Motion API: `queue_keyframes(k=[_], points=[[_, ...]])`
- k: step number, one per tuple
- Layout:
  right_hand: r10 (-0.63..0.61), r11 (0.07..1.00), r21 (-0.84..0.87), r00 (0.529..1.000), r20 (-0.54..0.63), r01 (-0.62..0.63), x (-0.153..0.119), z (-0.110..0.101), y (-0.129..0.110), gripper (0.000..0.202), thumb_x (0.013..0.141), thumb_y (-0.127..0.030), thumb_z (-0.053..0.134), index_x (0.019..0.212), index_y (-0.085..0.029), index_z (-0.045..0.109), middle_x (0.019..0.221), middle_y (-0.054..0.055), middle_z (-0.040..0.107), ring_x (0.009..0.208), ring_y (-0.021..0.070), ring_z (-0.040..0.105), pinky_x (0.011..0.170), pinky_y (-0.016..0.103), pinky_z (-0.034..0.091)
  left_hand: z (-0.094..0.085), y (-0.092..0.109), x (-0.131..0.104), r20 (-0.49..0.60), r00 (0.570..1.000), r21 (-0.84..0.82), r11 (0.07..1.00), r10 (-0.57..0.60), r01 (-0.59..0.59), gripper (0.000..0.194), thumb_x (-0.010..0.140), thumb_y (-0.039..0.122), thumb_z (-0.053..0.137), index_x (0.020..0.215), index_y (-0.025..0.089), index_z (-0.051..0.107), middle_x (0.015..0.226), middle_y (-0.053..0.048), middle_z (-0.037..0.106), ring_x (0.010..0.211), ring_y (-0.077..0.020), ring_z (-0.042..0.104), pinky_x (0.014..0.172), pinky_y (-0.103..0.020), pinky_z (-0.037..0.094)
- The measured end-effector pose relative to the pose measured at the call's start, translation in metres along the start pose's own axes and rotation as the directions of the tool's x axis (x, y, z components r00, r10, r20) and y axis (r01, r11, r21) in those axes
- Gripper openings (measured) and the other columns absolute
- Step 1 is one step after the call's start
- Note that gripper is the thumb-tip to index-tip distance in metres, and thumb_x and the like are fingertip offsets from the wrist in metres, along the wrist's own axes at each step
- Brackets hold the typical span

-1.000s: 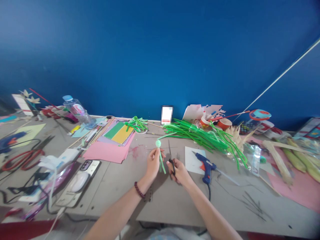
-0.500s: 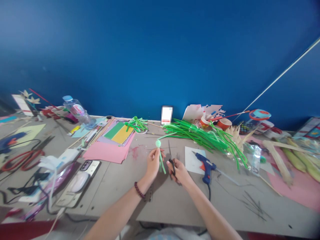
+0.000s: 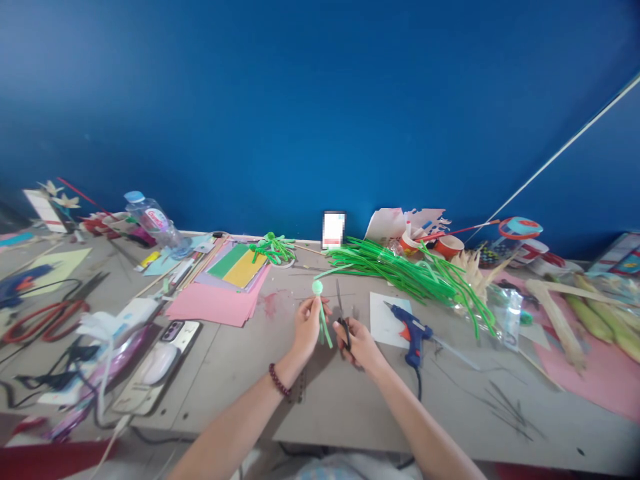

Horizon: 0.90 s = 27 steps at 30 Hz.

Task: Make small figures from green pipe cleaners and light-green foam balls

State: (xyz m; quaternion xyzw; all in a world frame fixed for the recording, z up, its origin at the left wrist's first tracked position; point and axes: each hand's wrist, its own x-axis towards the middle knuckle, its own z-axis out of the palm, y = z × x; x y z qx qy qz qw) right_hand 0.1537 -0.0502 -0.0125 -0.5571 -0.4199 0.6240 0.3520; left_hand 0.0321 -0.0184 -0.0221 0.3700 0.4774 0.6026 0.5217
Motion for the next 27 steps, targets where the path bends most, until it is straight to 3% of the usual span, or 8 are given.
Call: queue_keyframes(k=[27], points=[[-0.012, 1.0, -0.003, 1.0, -0.008, 0.012, 0.0034, -0.0018, 0.0042, 0.049, 0.064, -0.065, 0.06, 0.069, -0.021, 0.039, 0.044, -0.01, 0.048, 0.024, 0.0019, 0.031, 0.024, 0.015, 0.016, 0.0008, 0.0015, -0.0009, 0.001, 1.0, 0.004, 1.0, -0.012, 0.012, 0.036, 0.074, 0.052, 0.06, 0.073, 0.016, 0.064, 0.057, -0.001, 0.059, 0.049, -0.0111, 0.05, 0.051, -0.024, 0.039]])
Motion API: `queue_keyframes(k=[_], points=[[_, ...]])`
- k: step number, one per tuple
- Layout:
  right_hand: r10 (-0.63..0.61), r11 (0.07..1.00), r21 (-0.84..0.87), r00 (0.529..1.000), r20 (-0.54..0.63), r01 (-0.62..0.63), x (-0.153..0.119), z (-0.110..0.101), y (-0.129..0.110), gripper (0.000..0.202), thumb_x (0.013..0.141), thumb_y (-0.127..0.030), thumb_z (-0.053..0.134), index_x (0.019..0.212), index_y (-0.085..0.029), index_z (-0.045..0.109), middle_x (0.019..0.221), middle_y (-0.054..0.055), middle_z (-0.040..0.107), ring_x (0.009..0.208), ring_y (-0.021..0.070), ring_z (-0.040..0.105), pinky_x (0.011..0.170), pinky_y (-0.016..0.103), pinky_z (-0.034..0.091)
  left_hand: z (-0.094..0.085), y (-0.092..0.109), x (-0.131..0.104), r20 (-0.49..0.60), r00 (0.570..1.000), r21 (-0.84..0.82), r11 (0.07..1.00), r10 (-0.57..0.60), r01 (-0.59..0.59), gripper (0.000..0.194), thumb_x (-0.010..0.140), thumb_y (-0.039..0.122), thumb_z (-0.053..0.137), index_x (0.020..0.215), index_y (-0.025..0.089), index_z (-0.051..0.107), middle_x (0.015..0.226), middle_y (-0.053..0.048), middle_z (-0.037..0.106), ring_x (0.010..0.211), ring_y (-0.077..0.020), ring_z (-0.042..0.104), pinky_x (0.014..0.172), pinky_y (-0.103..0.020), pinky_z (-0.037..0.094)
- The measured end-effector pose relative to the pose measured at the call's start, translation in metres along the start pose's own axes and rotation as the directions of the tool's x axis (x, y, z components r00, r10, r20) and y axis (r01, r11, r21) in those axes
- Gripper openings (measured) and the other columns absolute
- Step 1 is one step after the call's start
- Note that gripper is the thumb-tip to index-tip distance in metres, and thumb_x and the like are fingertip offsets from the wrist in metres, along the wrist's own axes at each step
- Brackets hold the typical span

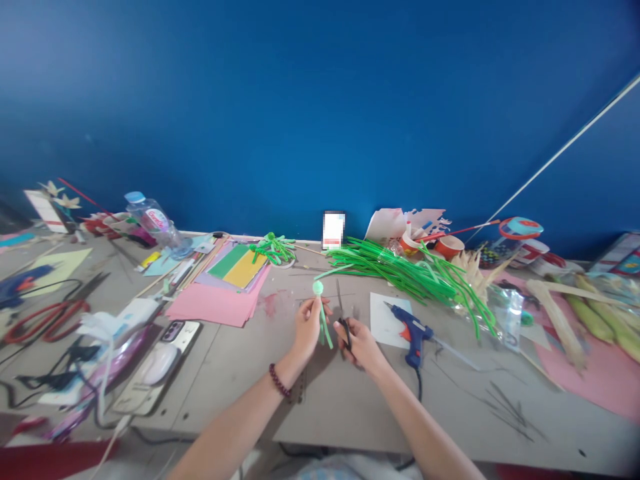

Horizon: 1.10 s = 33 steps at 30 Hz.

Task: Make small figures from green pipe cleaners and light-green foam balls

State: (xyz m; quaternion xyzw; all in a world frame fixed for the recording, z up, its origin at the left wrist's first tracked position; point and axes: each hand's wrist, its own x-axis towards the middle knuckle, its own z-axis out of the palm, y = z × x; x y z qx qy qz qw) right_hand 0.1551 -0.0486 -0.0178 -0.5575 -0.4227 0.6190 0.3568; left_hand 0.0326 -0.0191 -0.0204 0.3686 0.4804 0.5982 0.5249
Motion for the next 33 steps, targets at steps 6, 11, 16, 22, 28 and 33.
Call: queue_keyframes(k=[6, 11, 16, 22, 28, 33], points=[[-0.033, 0.999, 0.012, 0.999, 0.01, 0.032, 0.001, -0.001, 0.003, 0.048, 0.065, -0.064, 0.06, 0.07, -0.021, 0.041, 0.044, -0.01, 0.048, 0.024, 0.0021, 0.031, 0.025, 0.015, 0.015, 0.0, 0.0, 0.0, 0.001, 1.0, -0.002, 1.0, 0.006, -0.006, 0.035, 0.075, 0.051, 0.06, 0.073, 0.016, 0.063, 0.057, -0.001, 0.059, 0.049, -0.011, 0.05, 0.051, -0.024, 0.039], [-0.034, 0.999, 0.016, 0.999, 0.011, 0.034, 0.002, -0.001, 0.005, 0.049, 0.065, -0.065, 0.061, 0.07, -0.021, 0.04, 0.044, -0.01, 0.048, 0.024, 0.0024, 0.031, 0.025, 0.016, 0.016, -0.001, -0.003, 0.0, 0.006, 1.0, 0.002, 1.0, 0.008, -0.008, 0.035, 0.077, 0.051, 0.059, 0.075, 0.016, 0.063, 0.058, -0.001, 0.059, 0.05, -0.0107, 0.05, 0.051, -0.023, 0.039], [-0.062, 0.998, 0.026, 0.998, 0.016, 0.062, 0.007, -0.003, 0.013, 0.049, 0.066, -0.065, 0.061, 0.069, -0.021, 0.039, 0.043, -0.01, 0.049, 0.024, 0.003, 0.032, 0.025, 0.016, 0.017, -0.001, -0.002, 0.001, 0.007, 1.0, 0.006, 1.0, 0.013, -0.013, 0.036, 0.077, 0.051, 0.059, 0.075, 0.015, 0.064, 0.058, -0.001, 0.059, 0.05, -0.0107, 0.05, 0.051, -0.023, 0.039], [-0.069, 0.997, 0.028, 0.998, 0.001, 0.069, 0.007, -0.003, 0.014, 0.048, 0.066, -0.064, 0.062, 0.069, -0.021, 0.04, 0.043, -0.01, 0.049, 0.024, 0.0032, 0.032, 0.025, 0.016, 0.017, 0.0, -0.001, 0.0, 0.007, 1.0, -0.007, 1.0, 0.002, -0.002, 0.037, 0.075, 0.052, 0.06, 0.075, 0.015, 0.064, 0.057, 0.0, 0.059, 0.048, -0.0097, 0.049, 0.048, -0.021, 0.038], [-0.074, 0.997, 0.032, 0.997, 0.005, 0.074, 0.006, -0.002, 0.012, 0.046, 0.066, -0.061, 0.063, 0.069, -0.021, 0.041, 0.042, -0.01, 0.047, 0.024, 0.0027, 0.03, 0.026, 0.016, 0.018, -0.001, -0.003, 0.001, -0.002, 1.0, -0.031, 0.999, -0.027, 0.027, 0.039, 0.075, 0.054, 0.06, 0.075, 0.015, 0.062, 0.057, 0.0, 0.058, 0.046, -0.0084, 0.048, 0.045, -0.02, 0.035], [-0.058, 0.998, 0.029, 0.998, 0.003, 0.058, 0.006, -0.002, 0.011, 0.047, 0.066, -0.062, 0.063, 0.071, -0.021, 0.041, 0.044, -0.01, 0.048, 0.024, 0.003, 0.031, 0.026, 0.016, 0.017, -0.001, -0.003, 0.001, 0.006, 0.999, -0.032, 0.999, -0.04, 0.04, 0.04, 0.074, 0.054, 0.061, 0.076, 0.014, 0.063, 0.056, 0.0, 0.058, 0.046, -0.0081, 0.048, 0.045, -0.019, 0.036]])
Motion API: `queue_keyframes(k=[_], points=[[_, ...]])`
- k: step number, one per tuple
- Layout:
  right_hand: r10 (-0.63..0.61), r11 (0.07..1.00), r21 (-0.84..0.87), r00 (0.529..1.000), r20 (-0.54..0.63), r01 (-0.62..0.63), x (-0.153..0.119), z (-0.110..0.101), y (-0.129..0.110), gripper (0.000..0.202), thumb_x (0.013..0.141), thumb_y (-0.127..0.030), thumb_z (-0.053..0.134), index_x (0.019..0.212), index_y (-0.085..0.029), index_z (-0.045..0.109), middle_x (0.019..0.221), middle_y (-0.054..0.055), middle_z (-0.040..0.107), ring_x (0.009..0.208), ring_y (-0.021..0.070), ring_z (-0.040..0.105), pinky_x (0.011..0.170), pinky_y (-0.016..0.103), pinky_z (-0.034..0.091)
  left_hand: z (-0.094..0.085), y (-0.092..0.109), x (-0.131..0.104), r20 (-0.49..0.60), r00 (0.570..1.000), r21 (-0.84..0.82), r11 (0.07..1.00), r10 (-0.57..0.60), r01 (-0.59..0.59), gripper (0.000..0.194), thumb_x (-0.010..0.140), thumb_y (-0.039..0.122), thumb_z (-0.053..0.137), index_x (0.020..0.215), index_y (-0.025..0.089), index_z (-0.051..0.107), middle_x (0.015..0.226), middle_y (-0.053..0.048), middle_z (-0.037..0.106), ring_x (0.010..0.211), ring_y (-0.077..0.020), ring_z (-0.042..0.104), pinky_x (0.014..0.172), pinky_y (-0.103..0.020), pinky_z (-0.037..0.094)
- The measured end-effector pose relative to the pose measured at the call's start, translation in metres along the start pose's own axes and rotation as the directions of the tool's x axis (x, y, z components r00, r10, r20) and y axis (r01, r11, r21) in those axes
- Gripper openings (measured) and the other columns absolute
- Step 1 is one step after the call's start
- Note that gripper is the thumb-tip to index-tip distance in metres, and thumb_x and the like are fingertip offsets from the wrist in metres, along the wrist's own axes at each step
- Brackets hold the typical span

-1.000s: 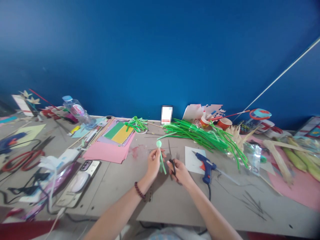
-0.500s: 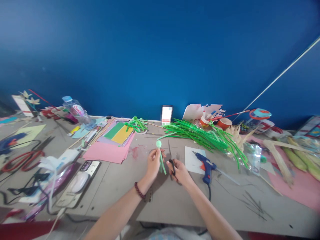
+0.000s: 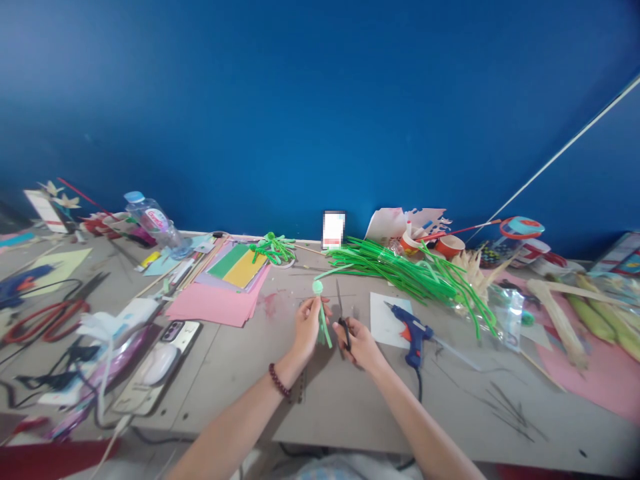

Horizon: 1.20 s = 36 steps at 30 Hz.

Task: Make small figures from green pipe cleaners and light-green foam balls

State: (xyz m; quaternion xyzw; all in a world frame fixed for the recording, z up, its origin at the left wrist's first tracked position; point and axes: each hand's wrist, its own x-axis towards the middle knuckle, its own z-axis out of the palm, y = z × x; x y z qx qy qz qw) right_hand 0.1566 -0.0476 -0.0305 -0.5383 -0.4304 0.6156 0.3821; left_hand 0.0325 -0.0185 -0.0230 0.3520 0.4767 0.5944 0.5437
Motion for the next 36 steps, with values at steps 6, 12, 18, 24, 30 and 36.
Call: queue_keyframes(k=[6, 12, 18, 24, 30, 36], points=[[0.012, 1.0, 0.007, 1.0, 0.002, -0.012, 0.0015, -0.0007, 0.0028, 0.047, 0.067, -0.063, 0.061, 0.072, -0.021, 0.042, 0.044, -0.01, 0.048, 0.024, 0.003, 0.031, 0.026, 0.016, 0.017, 0.0004, -0.0005, -0.0005, 0.009, 1.0, 0.008, 1.0, 0.011, -0.011, 0.038, 0.076, 0.053, 0.06, 0.076, 0.014, 0.064, 0.057, 0.0, 0.058, 0.047, -0.0081, 0.048, 0.047, -0.019, 0.036], [0.003, 1.0, 0.003, 1.0, 0.005, -0.003, 0.0011, -0.0009, 0.0025, 0.047, 0.067, -0.063, 0.062, 0.071, -0.021, 0.041, 0.043, -0.01, 0.048, 0.024, 0.0032, 0.031, 0.025, 0.016, 0.017, -0.0011, -0.0035, 0.0005, 0.018, 1.0, 0.001, 1.0, 0.012, -0.012, 0.038, 0.077, 0.053, 0.059, 0.076, 0.015, 0.063, 0.057, 0.001, 0.058, 0.046, -0.0081, 0.048, 0.046, -0.02, 0.035], [0.003, 1.0, 0.011, 1.0, 0.011, -0.003, 0.0001, 0.0003, -0.0001, 0.046, 0.067, -0.062, 0.062, 0.072, -0.021, 0.042, 0.045, -0.01, 0.049, 0.024, 0.003, 0.031, 0.026, 0.016, 0.018, -0.0018, -0.0063, 0.0023, 0.024, 1.0, 0.002, 1.0, 0.014, -0.014, 0.037, 0.077, 0.052, 0.06, 0.076, 0.015, 0.063, 0.057, 0.001, 0.058, 0.046, -0.0082, 0.048, 0.047, -0.02, 0.036], [0.027, 1.0, -0.015, 1.0, 0.005, -0.027, -0.0015, 0.0021, -0.0037, 0.048, 0.065, -0.063, 0.062, 0.069, -0.022, 0.039, 0.044, -0.01, 0.049, 0.024, 0.0031, 0.032, 0.025, 0.016, 0.017, -0.001, -0.0075, 0.0021, 0.034, 0.999, 0.003, 1.0, 0.022, -0.022, 0.039, 0.075, 0.054, 0.06, 0.075, 0.015, 0.063, 0.057, 0.0, 0.058, 0.046, -0.0089, 0.048, 0.047, -0.021, 0.036], [0.019, 1.0, -0.002, 1.0, 0.006, -0.019, -0.0024, 0.0019, -0.0038, 0.048, 0.066, -0.064, 0.062, 0.069, -0.021, 0.04, 0.044, -0.01, 0.049, 0.024, 0.0027, 0.032, 0.025, 0.016, 0.017, -0.0002, -0.0042, 0.0007, 0.02, 1.0, 0.0, 1.0, 0.02, -0.02, 0.039, 0.075, 0.054, 0.061, 0.075, 0.015, 0.062, 0.057, 0.0, 0.057, 0.046, -0.0088, 0.047, 0.048, -0.021, 0.036], [0.009, 1.0, 0.004, 1.0, 0.004, -0.009, 0.0, 0.0005, 0.0012, 0.048, 0.066, -0.064, 0.062, 0.071, -0.021, 0.041, 0.045, -0.01, 0.049, 0.024, 0.0031, 0.032, 0.025, 0.017, 0.018, 0.0007, -0.0011, -0.0003, 0.011, 1.0, 0.017, 0.999, 0.029, -0.029, 0.04, 0.074, 0.055, 0.061, 0.073, 0.015, 0.063, 0.056, 0.0, 0.057, 0.046, -0.0092, 0.047, 0.046, -0.021, 0.036]])
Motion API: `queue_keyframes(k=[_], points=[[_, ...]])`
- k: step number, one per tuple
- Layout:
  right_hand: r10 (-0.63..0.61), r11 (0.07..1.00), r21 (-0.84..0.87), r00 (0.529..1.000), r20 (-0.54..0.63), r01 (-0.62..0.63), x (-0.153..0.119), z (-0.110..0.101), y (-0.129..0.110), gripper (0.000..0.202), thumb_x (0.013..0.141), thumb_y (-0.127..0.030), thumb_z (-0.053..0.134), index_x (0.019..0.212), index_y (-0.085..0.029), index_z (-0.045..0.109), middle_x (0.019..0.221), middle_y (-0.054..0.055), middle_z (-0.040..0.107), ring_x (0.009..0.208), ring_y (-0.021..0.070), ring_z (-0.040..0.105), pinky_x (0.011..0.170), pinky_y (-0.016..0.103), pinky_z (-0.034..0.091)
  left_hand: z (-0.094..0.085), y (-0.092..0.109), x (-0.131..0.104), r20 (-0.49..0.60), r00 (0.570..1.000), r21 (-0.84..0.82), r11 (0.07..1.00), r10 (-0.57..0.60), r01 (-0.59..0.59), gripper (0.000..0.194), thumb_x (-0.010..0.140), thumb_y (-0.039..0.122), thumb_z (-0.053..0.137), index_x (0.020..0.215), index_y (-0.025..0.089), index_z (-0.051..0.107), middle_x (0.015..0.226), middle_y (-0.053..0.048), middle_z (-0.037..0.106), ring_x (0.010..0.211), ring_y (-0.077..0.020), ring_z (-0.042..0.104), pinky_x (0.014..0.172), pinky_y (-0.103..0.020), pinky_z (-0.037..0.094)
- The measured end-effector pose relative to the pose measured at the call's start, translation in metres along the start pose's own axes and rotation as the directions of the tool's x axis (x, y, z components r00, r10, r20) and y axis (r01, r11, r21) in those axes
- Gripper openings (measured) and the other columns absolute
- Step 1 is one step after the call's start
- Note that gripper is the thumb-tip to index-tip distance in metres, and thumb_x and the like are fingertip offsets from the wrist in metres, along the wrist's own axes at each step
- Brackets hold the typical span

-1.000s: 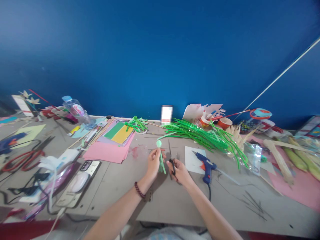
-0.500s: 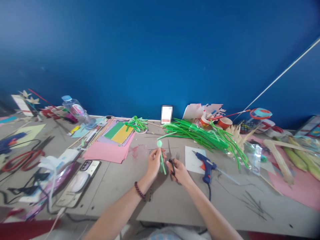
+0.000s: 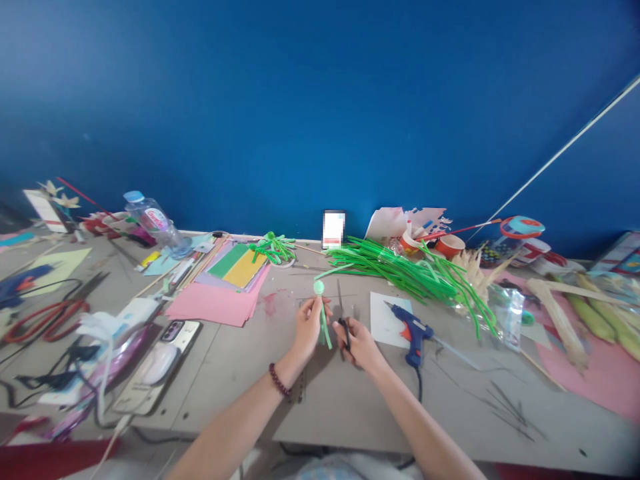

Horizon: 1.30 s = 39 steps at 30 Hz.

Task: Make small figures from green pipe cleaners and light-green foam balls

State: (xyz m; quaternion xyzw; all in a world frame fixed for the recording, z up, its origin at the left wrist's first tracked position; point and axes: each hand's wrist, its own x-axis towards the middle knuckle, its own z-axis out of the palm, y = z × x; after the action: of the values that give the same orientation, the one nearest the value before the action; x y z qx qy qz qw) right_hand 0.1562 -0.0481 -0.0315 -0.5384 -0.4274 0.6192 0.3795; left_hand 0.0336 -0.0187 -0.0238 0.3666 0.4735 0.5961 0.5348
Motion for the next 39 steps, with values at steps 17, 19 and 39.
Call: queue_keyframes(k=[17, 19, 39], points=[[-0.082, 0.995, -0.061, 0.996, -0.043, 0.08, -0.0018, 0.0021, 0.0009, 0.043, 0.069, -0.059, 0.061, 0.066, -0.021, 0.041, 0.042, -0.008, 0.047, 0.029, 0.0038, 0.031, 0.031, 0.018, 0.019, 0.0025, 0.0024, -0.0028, -0.004, 1.0, -0.017, 1.0, -0.009, 0.009, 0.036, 0.074, 0.052, 0.062, 0.068, 0.016, 0.061, 0.054, 0.001, 0.055, 0.047, -0.0093, 0.048, 0.049, -0.021, 0.038], [-0.103, 0.992, -0.085, 0.993, -0.051, 0.098, -0.0017, 0.0018, 0.0018, 0.043, 0.07, -0.058, 0.061, 0.064, -0.021, 0.041, 0.042, -0.008, 0.046, 0.031, 0.0042, 0.031, 0.032, 0.019, 0.02, 0.0031, 0.0026, -0.003, -0.003, 1.0, -0.025, 1.0, -0.006, 0.006, 0.035, 0.073, 0.051, 0.062, 0.067, 0.016, 0.06, 0.054, 0.001, 0.055, 0.048, -0.0096, 0.049, 0.049, -0.021, 0.039], [-0.116, 0.986, -0.125, 0.992, -0.055, 0.108, -0.001, 0.0006, 0.002, 0.041, 0.071, -0.056, 0.061, 0.062, -0.021, 0.042, 0.04, -0.007, 0.046, 0.031, 0.0048, 0.03, 0.032, 0.019, 0.021, 0.0027, 0.0009, -0.004, -0.01, 1.0, 0.004, 1.0, 0.009, -0.009, 0.036, 0.074, 0.051, 0.061, 0.069, 0.016, 0.062, 0.056, 0.0, 0.058, 0.048, -0.0104, 0.049, 0.049, -0.022, 0.039]])
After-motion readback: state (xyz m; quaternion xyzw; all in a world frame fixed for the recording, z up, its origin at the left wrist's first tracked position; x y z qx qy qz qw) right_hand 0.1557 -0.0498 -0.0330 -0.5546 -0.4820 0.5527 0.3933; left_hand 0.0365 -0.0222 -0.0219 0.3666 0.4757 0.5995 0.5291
